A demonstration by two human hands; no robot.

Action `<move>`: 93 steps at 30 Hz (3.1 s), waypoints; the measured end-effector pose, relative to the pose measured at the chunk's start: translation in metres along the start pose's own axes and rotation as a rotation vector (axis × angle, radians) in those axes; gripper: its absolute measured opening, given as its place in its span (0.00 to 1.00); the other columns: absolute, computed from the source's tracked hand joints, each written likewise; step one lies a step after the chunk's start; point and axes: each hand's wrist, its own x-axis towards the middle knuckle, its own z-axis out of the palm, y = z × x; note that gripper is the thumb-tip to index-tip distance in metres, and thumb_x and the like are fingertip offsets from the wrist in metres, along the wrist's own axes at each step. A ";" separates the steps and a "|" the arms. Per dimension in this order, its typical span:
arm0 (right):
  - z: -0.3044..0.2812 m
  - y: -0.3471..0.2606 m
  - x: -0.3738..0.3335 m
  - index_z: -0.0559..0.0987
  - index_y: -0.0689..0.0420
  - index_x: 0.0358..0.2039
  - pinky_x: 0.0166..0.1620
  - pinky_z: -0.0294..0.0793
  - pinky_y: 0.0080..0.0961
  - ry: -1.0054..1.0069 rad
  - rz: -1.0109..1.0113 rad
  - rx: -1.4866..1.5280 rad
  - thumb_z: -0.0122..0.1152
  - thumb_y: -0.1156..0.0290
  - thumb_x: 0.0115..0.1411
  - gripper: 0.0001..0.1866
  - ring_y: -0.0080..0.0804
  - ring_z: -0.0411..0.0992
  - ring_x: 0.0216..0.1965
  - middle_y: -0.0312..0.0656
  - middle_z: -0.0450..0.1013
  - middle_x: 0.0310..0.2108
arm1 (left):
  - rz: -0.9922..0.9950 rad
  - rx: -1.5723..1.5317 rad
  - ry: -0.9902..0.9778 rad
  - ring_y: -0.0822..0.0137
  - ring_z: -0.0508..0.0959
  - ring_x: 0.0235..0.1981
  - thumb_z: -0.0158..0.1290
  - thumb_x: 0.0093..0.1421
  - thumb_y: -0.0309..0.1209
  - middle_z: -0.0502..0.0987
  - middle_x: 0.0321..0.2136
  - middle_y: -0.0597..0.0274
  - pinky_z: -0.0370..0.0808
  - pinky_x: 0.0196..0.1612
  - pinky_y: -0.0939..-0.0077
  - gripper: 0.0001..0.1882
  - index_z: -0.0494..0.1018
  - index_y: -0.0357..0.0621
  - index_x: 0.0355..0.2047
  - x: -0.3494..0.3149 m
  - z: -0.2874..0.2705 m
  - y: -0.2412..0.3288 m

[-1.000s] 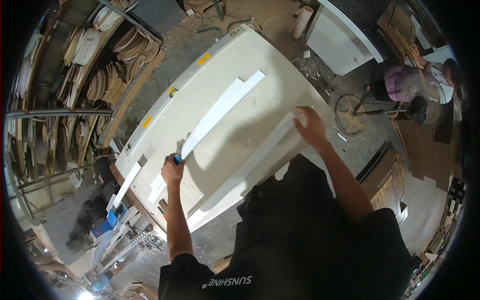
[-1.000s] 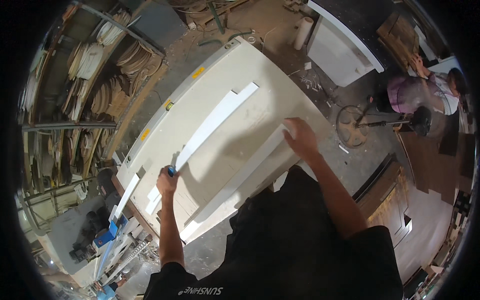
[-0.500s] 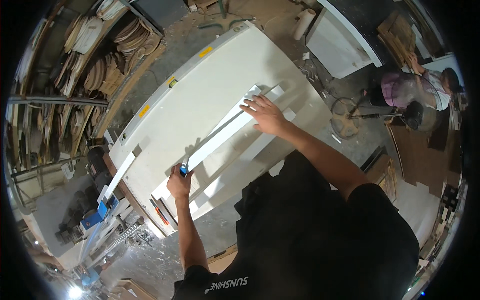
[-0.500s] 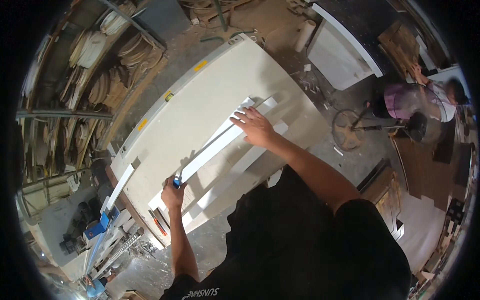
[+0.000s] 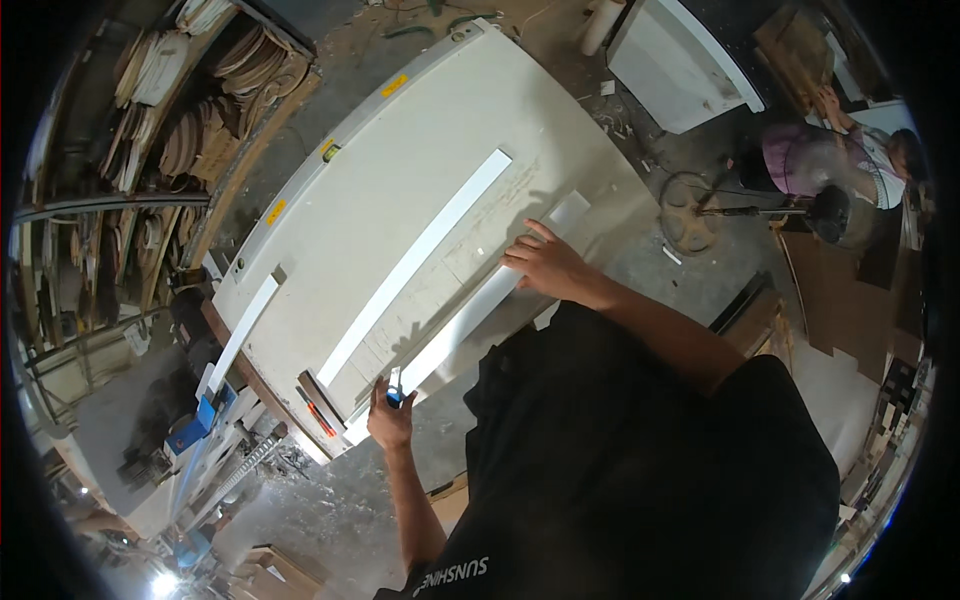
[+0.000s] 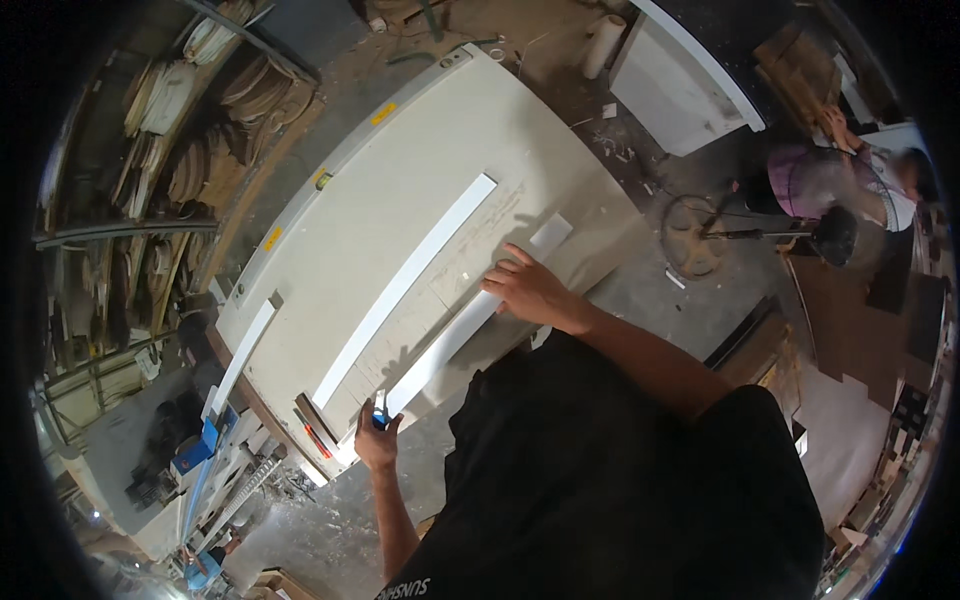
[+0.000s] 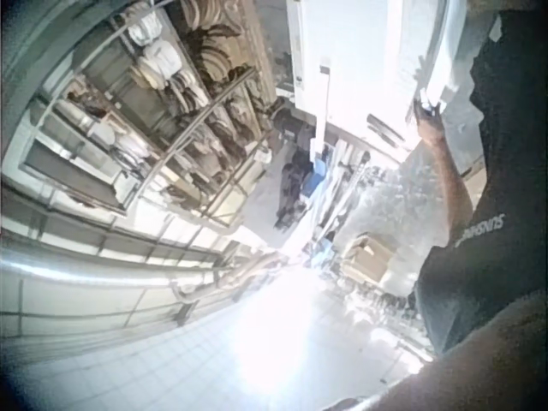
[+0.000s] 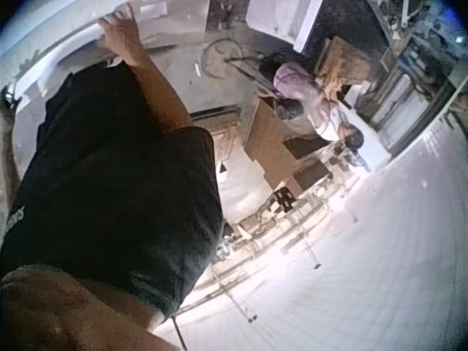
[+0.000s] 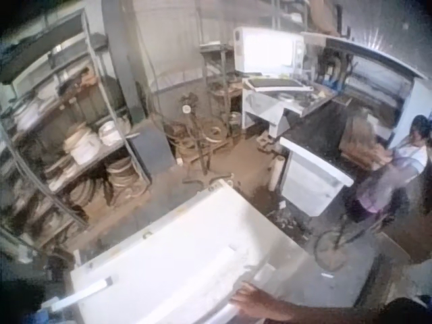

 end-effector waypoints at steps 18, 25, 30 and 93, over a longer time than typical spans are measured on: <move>0.015 0.053 -0.021 0.82 0.50 0.56 0.74 0.60 0.51 -0.041 0.039 0.092 0.81 0.50 0.48 0.36 0.42 0.72 0.63 0.39 0.77 0.58 | 0.527 -0.224 -0.119 0.49 0.86 0.36 0.71 0.60 0.47 0.85 0.36 0.45 0.82 0.42 0.57 0.28 0.82 0.38 0.52 0.145 0.013 0.345; 0.064 0.057 -0.034 0.80 0.49 0.61 0.74 0.59 0.49 0.049 0.086 0.024 0.73 0.45 0.57 0.35 0.42 0.65 0.72 0.40 0.73 0.65 | 0.722 0.195 -0.465 0.48 0.85 0.53 0.70 0.58 0.47 0.82 0.57 0.52 0.82 0.55 0.52 0.33 0.79 0.48 0.62 0.159 0.066 0.467; 0.069 0.054 -0.038 0.79 0.50 0.63 0.77 0.55 0.49 0.218 0.073 0.122 0.73 0.48 0.57 0.35 0.41 0.60 0.75 0.39 0.71 0.69 | 0.849 0.066 -0.494 0.50 0.86 0.50 0.70 0.59 0.50 0.84 0.53 0.55 0.82 0.54 0.56 0.33 0.79 0.47 0.60 0.170 0.074 0.459; 0.053 0.062 -0.021 0.73 0.50 0.24 0.59 0.70 0.31 0.584 0.138 0.090 0.62 0.68 0.56 0.07 0.29 0.70 0.39 0.32 0.65 0.27 | 1.602 0.994 -0.381 0.61 0.86 0.46 0.59 0.62 0.30 0.84 0.38 0.64 0.81 0.53 0.60 0.12 0.82 0.56 0.46 0.220 0.048 0.529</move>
